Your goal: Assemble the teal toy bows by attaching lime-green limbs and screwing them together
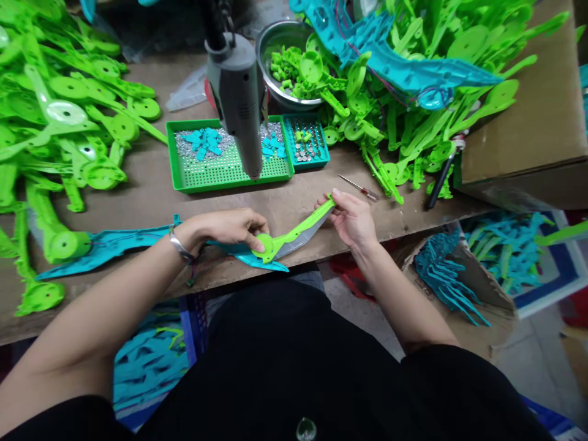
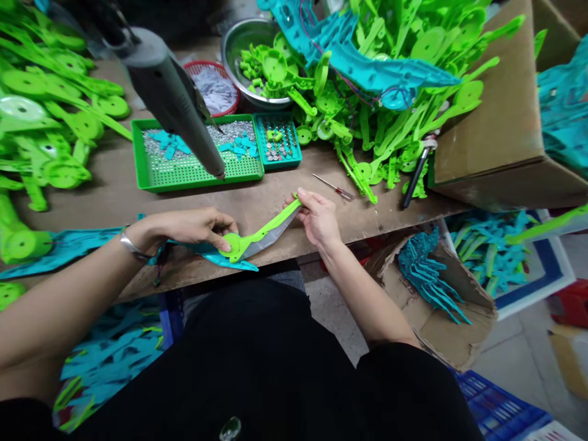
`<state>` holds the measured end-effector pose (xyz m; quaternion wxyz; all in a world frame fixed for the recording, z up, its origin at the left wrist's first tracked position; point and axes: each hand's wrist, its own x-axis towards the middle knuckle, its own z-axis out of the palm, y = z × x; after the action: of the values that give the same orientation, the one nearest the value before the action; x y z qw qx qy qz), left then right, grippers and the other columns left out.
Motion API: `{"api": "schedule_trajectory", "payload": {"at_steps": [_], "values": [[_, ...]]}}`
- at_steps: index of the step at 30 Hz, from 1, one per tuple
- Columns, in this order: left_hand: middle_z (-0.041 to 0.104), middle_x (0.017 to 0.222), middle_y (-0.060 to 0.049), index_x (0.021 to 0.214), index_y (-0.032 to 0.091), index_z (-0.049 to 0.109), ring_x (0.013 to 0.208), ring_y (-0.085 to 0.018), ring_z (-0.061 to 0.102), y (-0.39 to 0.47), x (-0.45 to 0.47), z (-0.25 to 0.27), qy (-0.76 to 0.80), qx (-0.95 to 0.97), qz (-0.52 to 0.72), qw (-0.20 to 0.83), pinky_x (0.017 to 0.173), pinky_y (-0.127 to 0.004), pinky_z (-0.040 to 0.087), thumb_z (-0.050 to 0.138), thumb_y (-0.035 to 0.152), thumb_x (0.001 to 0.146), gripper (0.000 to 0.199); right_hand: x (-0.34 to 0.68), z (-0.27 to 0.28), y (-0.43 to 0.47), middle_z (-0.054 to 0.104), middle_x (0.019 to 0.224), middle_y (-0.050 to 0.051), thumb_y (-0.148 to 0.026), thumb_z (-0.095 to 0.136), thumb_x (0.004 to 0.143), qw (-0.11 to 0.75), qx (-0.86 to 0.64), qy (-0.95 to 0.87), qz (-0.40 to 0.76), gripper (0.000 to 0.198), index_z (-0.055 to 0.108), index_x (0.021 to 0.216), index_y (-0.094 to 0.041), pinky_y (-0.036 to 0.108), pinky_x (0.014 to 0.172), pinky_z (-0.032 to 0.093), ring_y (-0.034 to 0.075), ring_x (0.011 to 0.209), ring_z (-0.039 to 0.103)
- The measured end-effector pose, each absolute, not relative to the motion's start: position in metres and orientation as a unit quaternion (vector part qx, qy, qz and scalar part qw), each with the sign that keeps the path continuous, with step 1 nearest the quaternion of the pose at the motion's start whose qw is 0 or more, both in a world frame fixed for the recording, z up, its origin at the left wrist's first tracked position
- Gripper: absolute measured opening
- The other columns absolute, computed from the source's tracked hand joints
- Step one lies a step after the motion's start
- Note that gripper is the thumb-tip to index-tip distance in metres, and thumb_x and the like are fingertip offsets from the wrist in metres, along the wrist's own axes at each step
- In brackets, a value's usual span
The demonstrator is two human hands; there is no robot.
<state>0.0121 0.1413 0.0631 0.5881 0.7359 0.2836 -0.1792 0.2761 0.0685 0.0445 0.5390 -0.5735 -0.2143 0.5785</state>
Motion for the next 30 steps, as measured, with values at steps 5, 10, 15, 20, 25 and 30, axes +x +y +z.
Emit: {"api": "schedule_trajectory", "payload": {"at_steps": [5, 10, 15, 20, 25, 30], "values": [[0.068, 0.080, -0.002, 0.090, 0.016, 0.071, 0.070, -0.014, 0.054, 0.144, 0.010, 0.059, 0.290, 0.715, -0.157, 0.616, 0.064, -0.025, 0.040, 0.077, 0.043, 0.073, 0.033, 0.263, 0.043, 0.058, 0.078, 0.087, 0.005, -0.053, 0.090, 0.061, 0.535, -0.565, -0.203, 0.594, 0.044, 0.071, 0.083, -0.021, 0.040, 0.091, 0.061, 0.024, 0.099, 0.075], [0.073, 0.084, -0.005, 0.092, 0.015, 0.073, 0.077, -0.018, 0.061, 0.152, 0.010, 0.059, 0.310, 0.674, -0.139, 0.656, 0.071, -0.028, 0.045, 0.084, 0.037, 0.066, 0.036, 0.224, 0.041, 0.020, 0.079, 0.089, 0.005, -0.042, 0.095, 0.055, 0.379, -0.532, -0.214, 0.726, 0.045, 0.075, 0.088, -0.018, 0.036, 0.089, 0.060, 0.019, 0.086, 0.075], [0.074, 0.084, -0.005, 0.091, 0.015, 0.073, 0.077, -0.018, 0.061, 0.155, 0.013, 0.064, 0.311, 0.676, -0.129, 0.656, 0.073, -0.030, 0.046, 0.084, 0.038, 0.066, 0.036, 0.187, 0.034, 0.007, 0.079, 0.087, 0.002, -0.038, 0.094, 0.057, 0.371, -0.522, -0.211, 0.739, 0.040, 0.079, 0.089, -0.019, 0.030, 0.082, 0.059, 0.015, 0.077, 0.072], [0.073, 0.087, -0.005, 0.094, 0.015, 0.072, 0.080, -0.018, 0.061, 0.151, 0.012, 0.066, 0.292, 0.672, -0.123, 0.669, 0.075, -0.029, 0.046, 0.083, 0.044, 0.068, 0.041, 0.174, 0.030, 0.010, 0.079, 0.084, 0.001, -0.034, 0.094, 0.054, 0.433, -0.546, -0.224, 0.681, 0.034, 0.079, 0.081, -0.020, 0.032, 0.081, 0.059, 0.016, 0.076, 0.071], [0.071, 0.090, -0.004, 0.095, 0.017, 0.068, 0.084, -0.018, 0.060, 0.153, 0.010, 0.064, 0.284, 0.679, -0.144, 0.661, 0.076, -0.027, 0.046, 0.076, 0.046, 0.075, 0.036, 0.176, 0.029, 0.008, 0.080, 0.087, 0.001, -0.037, 0.094, 0.054, 0.422, -0.525, -0.209, 0.708, 0.037, 0.078, 0.084, -0.022, 0.035, 0.086, 0.060, 0.018, 0.081, 0.072], [0.070, 0.097, -0.004, 0.101, 0.017, 0.066, 0.088, -0.018, 0.061, 0.162, 0.012, 0.068, 0.273, 0.672, -0.175, 0.666, 0.078, -0.025, 0.045, 0.072, 0.047, 0.078, 0.038, 0.183, 0.030, 0.001, 0.080, 0.096, 0.002, -0.030, 0.094, 0.055, 0.425, -0.454, -0.190, 0.760, 0.047, 0.076, 0.097, -0.021, 0.036, 0.100, 0.057, 0.017, 0.094, 0.075]]}}
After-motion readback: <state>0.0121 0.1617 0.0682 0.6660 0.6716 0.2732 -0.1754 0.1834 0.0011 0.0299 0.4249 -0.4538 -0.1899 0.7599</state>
